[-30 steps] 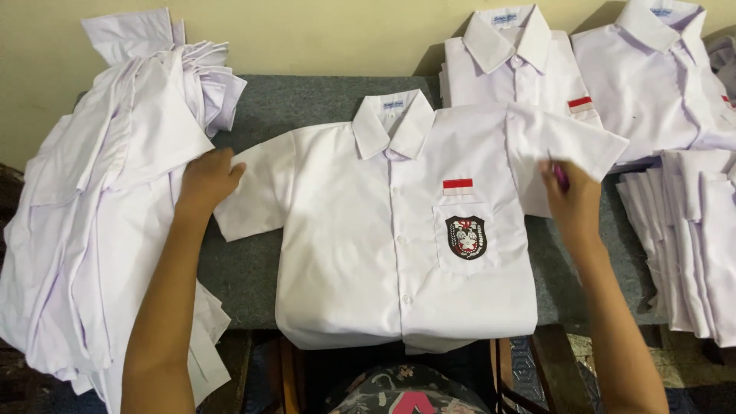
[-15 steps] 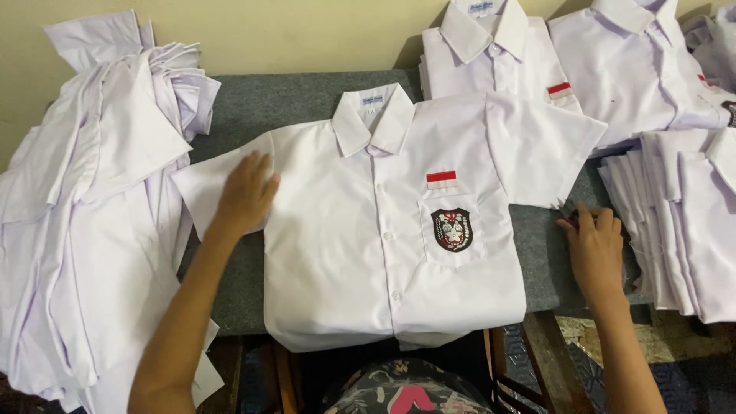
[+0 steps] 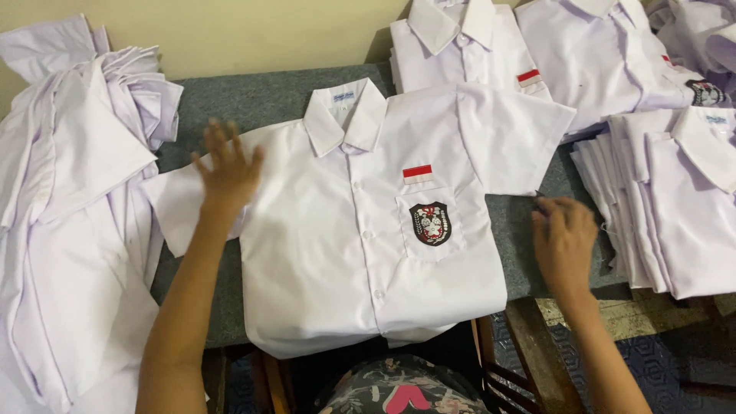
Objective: Trimming loose threads from white shirts using scissors and then folding them neatly.
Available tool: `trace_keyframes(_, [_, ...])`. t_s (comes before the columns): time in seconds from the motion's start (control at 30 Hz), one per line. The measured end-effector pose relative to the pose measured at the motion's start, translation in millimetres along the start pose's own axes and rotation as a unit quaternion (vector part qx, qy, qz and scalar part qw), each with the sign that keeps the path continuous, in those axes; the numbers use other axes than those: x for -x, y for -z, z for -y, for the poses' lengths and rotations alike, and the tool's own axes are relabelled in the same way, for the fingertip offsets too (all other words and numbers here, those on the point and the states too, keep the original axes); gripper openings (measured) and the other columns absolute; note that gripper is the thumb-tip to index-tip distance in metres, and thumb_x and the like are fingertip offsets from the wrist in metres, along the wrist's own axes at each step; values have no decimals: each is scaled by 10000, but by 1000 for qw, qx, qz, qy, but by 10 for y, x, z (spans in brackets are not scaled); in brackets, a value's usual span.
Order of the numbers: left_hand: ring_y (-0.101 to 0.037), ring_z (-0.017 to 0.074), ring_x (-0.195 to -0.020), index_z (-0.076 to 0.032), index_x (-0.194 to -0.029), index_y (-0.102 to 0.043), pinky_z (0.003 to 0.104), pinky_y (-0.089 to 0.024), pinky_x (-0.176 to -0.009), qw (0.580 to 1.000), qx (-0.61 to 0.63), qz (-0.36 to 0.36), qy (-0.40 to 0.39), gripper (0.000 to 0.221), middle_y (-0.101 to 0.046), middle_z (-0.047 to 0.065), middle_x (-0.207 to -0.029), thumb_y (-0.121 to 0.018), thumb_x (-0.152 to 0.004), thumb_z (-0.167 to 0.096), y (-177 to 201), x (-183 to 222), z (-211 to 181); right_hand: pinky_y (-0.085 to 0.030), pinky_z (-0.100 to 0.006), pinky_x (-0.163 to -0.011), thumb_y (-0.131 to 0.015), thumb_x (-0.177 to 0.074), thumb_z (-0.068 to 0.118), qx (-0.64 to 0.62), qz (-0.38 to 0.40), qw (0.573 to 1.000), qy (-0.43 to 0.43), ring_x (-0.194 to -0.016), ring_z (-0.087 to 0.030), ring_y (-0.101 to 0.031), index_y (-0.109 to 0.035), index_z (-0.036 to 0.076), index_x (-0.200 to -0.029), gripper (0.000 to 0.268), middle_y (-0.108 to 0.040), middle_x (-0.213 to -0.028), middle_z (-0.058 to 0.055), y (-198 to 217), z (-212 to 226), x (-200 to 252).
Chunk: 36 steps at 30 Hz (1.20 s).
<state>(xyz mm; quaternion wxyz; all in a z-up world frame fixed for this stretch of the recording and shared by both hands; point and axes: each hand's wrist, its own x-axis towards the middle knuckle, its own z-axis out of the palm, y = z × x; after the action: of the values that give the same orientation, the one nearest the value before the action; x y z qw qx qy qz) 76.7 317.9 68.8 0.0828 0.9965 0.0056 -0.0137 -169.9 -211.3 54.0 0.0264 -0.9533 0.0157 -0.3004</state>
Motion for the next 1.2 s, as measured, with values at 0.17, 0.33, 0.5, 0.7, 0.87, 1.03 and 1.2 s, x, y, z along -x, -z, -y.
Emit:
trace_keyframes(0.17, [-382,447,-1443,-18,-1435,-565,646,-416,-997,875,-147,-343,-309,558,-441,297,-1509,-574,-1018,-390,-442,301,-918,-482,-396,-833,-700,-945,146,-143,-11,985,96,-1029,-316,-645,-715,147,-1153,208,-670,-1136,-95,-4,755,-99])
trace_keyframes(0.33, [-412,404,-1451,-72,-1520,-483,631,-338,-1081,857,17,-245,-453,647,-440,252,-1553,-561,-986,-429,-723,745,-1621,-400,-516,-1075,-572,-952,155,-195,100,951,218,-1374,-312,-517,-593,108,-1361,412,-590,-1427,-115,18,1434,-41])
trace_keyframes(0.5, [-351,194,-1515,-150,-1580,-404,427,-250,-1199,859,58,-216,-460,581,-363,42,-1652,-408,-1043,-372,-1119,452,-1777,-157,-446,-1236,-276,-1110,473,-110,158,950,245,-1554,-234,-263,-329,116,-1597,606,-329,-1656,-104,-347,1584,42])
trace_keyframes(0.7, [-347,170,-1515,-161,-1565,-431,407,-233,-1206,856,63,-227,-460,559,-367,21,-1653,-412,-1054,-384,-1022,508,-1768,-146,-565,-1224,-251,-1070,559,-77,143,940,301,-1555,-276,-258,-281,115,-1616,705,-297,-1670,-130,15,1599,193])
trace_keyframes(0.87, [-316,181,-1527,-144,-1575,-417,411,-187,-1222,866,89,-172,-461,547,-346,30,-1662,-369,-1084,-379,-955,544,-1747,-165,-616,-1207,-242,-1055,577,-91,139,922,349,-1554,-308,-258,-325,173,-1601,684,-302,-1672,-115,211,1565,326])
trace_keyframes(1.03, [-299,183,-1536,-155,-1585,-397,415,-164,-1236,871,87,-164,-455,541,-337,25,-1668,-367,-1091,-375,-930,571,-1736,-137,-651,-1188,-392,-991,646,-203,173,881,390,-1550,-336,-257,-481,244,-1516,667,-380,-1637,-85,396,1488,410])
trace_keyframes(1.2, [-314,217,-1529,-79,-1557,-414,471,-250,-1241,871,66,-154,-462,514,-353,67,-1648,-402,-1081,-274,-717,659,-1772,-457,-476,-1157,-572,-1040,221,-474,275,782,298,-1254,-296,-670,-724,73,-1181,255,-700,-1315,-142,619,1387,294])
